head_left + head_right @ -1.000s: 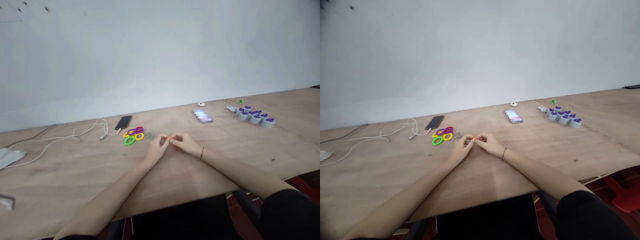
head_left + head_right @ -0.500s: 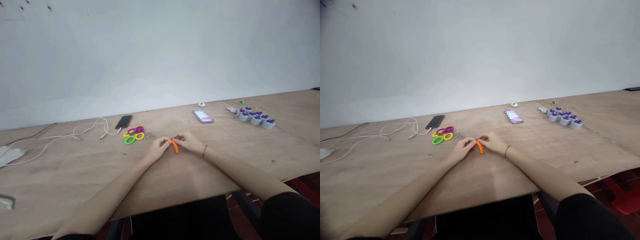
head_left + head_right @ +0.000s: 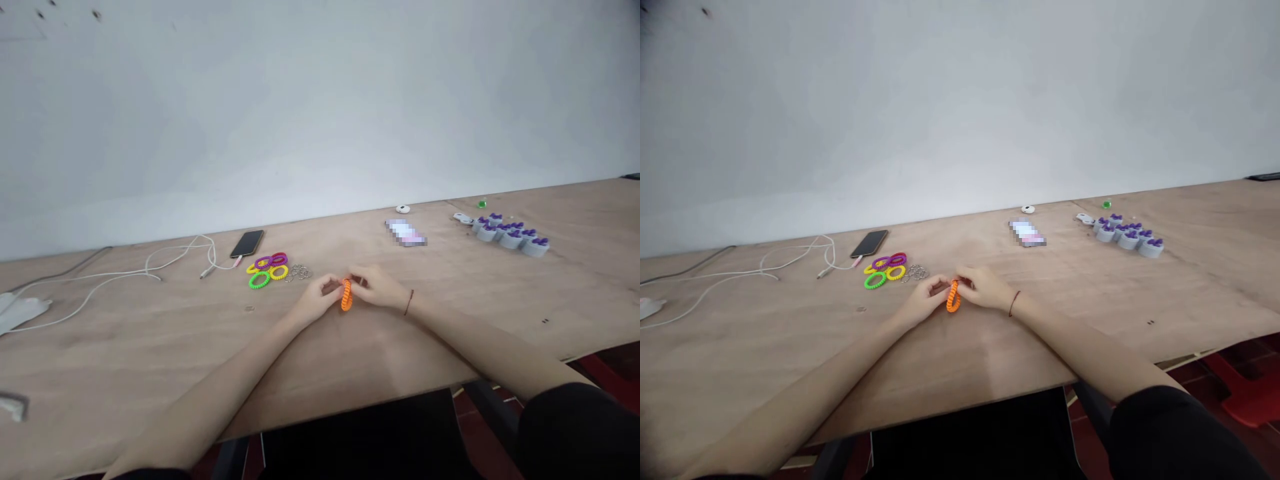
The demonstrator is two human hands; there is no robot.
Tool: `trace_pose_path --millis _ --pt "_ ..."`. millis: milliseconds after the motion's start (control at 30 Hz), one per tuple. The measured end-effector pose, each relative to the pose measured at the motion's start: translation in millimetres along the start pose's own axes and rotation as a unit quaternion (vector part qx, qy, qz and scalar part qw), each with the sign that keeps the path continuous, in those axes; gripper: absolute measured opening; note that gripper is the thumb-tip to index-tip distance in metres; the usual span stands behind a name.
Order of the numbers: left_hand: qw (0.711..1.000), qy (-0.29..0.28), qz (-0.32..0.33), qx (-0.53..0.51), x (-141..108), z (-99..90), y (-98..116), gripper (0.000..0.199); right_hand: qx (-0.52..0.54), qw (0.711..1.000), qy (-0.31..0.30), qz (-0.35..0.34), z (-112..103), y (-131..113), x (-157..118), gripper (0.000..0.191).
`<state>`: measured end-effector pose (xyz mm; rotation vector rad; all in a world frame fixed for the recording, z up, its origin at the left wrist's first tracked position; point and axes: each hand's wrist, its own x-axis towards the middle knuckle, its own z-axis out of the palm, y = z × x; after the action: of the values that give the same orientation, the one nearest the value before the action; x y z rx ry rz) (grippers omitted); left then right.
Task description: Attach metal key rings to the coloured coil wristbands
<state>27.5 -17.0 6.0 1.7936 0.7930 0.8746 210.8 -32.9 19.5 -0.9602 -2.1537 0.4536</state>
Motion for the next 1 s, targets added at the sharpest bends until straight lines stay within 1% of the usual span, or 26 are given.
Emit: trace_pose_path --millis 67,133,300,400,533,633,700,767,833,867,1000 --pt "1.000 0.005 0.002 -0.002 0.0 2.5 0.1 0.021 0.021 1.000 0.013 0.010 2.8 -0.3 0.5 0.009" --pt "1.000 0.022 0.010 0.006 -0.1 5.3 0.7 0.019 0.032 0.999 0.031 0.024 6.3 -0.9 1.1 0.010" --pt "0.992 0.101 0.031 0.070 -2.2 10.0 6.1 0.014 0.052 0.993 0.078 0.067 12.6 -3.7 3.0 0.017" --pt "0.986 0.134 0.035 0.094 -4.0 10.9 9.3 0.011 0.100 0.987 0.080 0.101 13.3 -5.1 4.0 0.016" --pt "0.985 0.155 0.043 0.067 -3.5 11.8 8.3 0.015 0.164 0.971 0.072 0.156 15.0 -6.7 5.2 0.017" --pt "0.987 0.152 0.044 0.028 -1.3 11.8 5.4 0.016 0.218 0.950 0.059 0.217 18.5 -5.6 5.9 0.018" --pt "0.991 0.130 0.028 0.006 0.0 11.3 4.6 0.021 0.255 0.934 0.058 0.242 20.8 -3.3 6.1 0.018" --pt "0.996 0.093 0.012 -0.002 0.9 10.8 4.7 0.028 0.271 0.929 0.061 0.246 21.9 -1.1 6.0 0.017" --pt "0.998 0.060 0.010 -0.002 1.1 10.5 5.2 0.029 0.270 0.930 0.059 0.244 21.8 0.2 5.8 0.017" --pt "0.999 0.053 0.014 0.000 1.0 10.4 5.4 0.028 0.270 0.930 0.057 0.244 21.3 0.4 5.8 0.017" --pt "0.997 0.062 0.027 0.032 0.5 10.2 5.7 0.025 0.293 0.922 0.042 0.248 19.7 -0.9 6.2 0.018"
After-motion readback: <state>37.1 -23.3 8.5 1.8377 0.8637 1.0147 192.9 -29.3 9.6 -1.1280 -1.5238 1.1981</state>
